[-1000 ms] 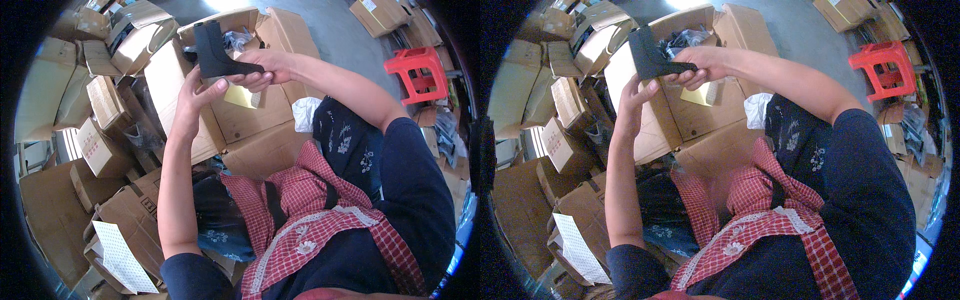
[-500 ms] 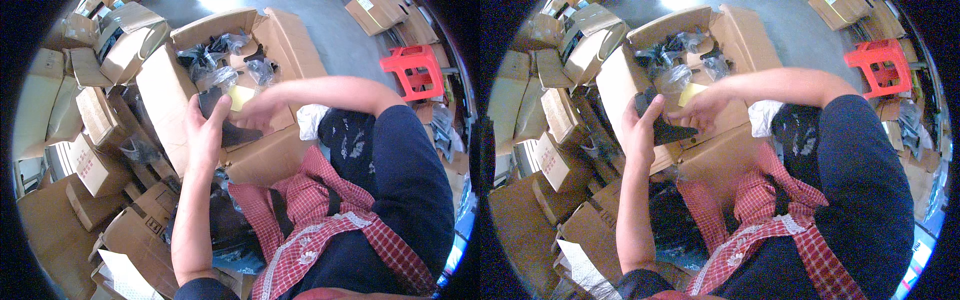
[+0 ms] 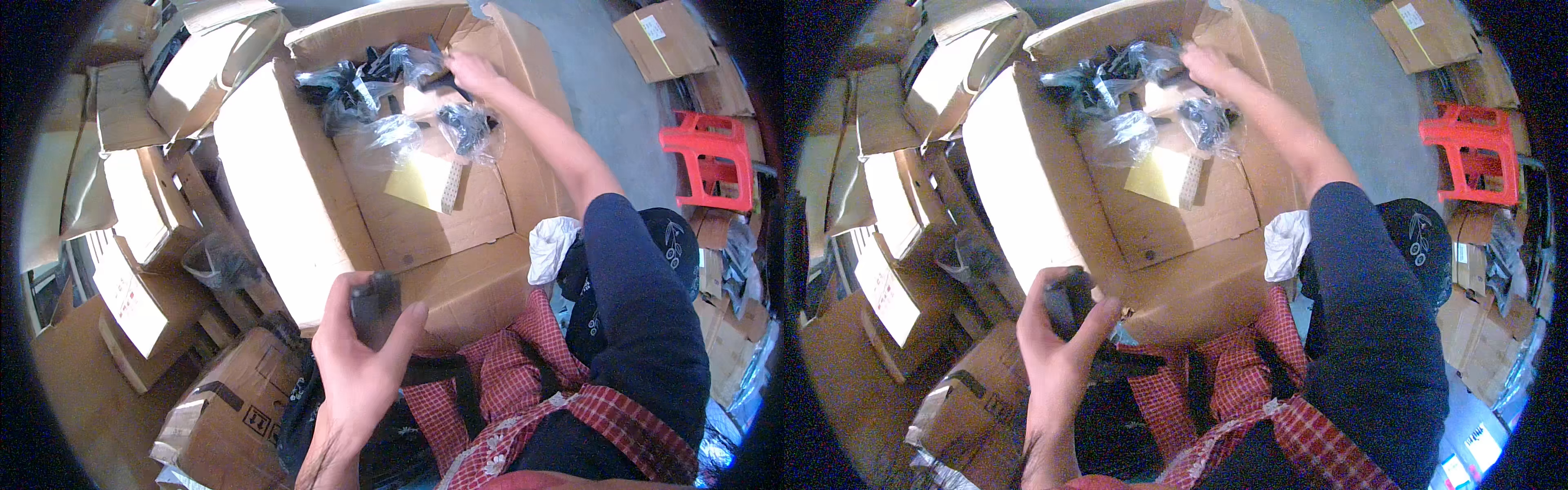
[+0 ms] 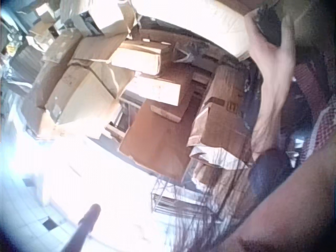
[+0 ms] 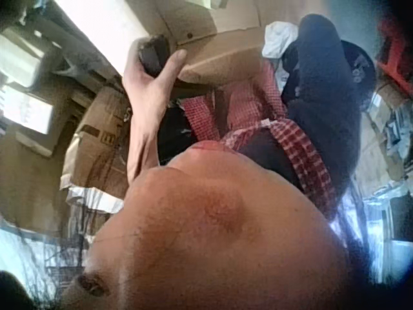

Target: The person takes black plastic components from a box, applies adhesive labels to them, and places them into individual plastic bags.

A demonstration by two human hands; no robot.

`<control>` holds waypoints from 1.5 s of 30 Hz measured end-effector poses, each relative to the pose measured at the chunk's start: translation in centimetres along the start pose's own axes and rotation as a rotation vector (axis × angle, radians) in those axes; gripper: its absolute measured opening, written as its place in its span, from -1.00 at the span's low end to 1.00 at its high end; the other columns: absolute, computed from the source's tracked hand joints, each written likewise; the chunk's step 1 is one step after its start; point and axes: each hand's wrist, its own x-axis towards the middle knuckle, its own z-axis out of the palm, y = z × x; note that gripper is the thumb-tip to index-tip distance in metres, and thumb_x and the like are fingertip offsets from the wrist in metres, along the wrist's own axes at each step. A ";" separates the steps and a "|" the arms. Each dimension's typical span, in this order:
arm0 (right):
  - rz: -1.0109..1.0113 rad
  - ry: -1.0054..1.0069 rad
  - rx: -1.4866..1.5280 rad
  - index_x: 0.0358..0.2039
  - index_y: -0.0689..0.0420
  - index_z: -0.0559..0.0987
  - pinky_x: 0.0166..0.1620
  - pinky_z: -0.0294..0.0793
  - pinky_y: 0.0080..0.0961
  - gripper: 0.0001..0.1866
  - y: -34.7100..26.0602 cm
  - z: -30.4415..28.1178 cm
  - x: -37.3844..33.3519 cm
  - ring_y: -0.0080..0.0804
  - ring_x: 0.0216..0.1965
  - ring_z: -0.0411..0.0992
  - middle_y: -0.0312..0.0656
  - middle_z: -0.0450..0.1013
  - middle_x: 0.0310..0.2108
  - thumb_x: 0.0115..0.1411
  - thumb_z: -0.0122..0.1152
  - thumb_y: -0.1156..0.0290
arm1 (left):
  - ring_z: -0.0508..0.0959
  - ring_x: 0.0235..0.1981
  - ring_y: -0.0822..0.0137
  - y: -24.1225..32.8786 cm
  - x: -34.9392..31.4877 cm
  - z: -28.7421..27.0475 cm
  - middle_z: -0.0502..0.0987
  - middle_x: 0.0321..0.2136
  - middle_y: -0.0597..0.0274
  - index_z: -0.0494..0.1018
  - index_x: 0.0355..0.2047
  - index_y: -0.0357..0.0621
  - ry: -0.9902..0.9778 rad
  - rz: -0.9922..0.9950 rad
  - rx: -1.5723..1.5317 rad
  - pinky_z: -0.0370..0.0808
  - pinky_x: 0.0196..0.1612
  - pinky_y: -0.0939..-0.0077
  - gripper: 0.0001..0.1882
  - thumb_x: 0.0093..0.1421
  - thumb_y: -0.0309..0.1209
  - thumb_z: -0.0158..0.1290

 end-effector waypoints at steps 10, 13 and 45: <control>0.654 -0.314 1.018 -0.51 0.17 0.62 -0.59 0.47 -0.42 -0.81 -5.0 5.2 1.5 -0.36 -0.66 0.52 -0.15 0.54 -0.58 0.06 0.09 0.37 | 0.52 -0.38 0.52 1.9 -1.0 0.6 0.52 -0.36 0.18 0.31 -0.09 -0.22 -0.149 0.043 0.011 0.50 -0.34 0.61 -0.58 0.10 -0.45 0.24; 0.541 -0.180 0.717 -0.57 0.10 0.62 -0.35 0.51 -0.28 -0.83 -8.4 7.8 0.3 -0.27 -0.43 0.55 -0.11 0.55 -0.45 0.03 0.07 0.39 | 0.49 -0.30 0.52 1.2 -1.3 0.2 0.48 -0.31 0.20 0.32 -0.09 -0.20 -0.057 0.018 -0.069 0.47 -0.27 0.60 -0.58 0.10 -0.46 0.24; -0.272 -0.188 1.137 -0.25 0.22 0.63 -0.28 0.50 -0.64 -0.82 -16.8 -35.8 -18.5 -0.63 -0.37 0.47 -0.29 0.55 -0.39 0.17 0.19 0.43 | 0.56 -0.12 0.16 -0.3 3.2 0.3 0.54 -0.17 0.10 0.42 -0.11 -0.20 -0.447 -0.021 -1.117 0.49 0.00 0.15 -0.72 0.30 -0.28 -0.09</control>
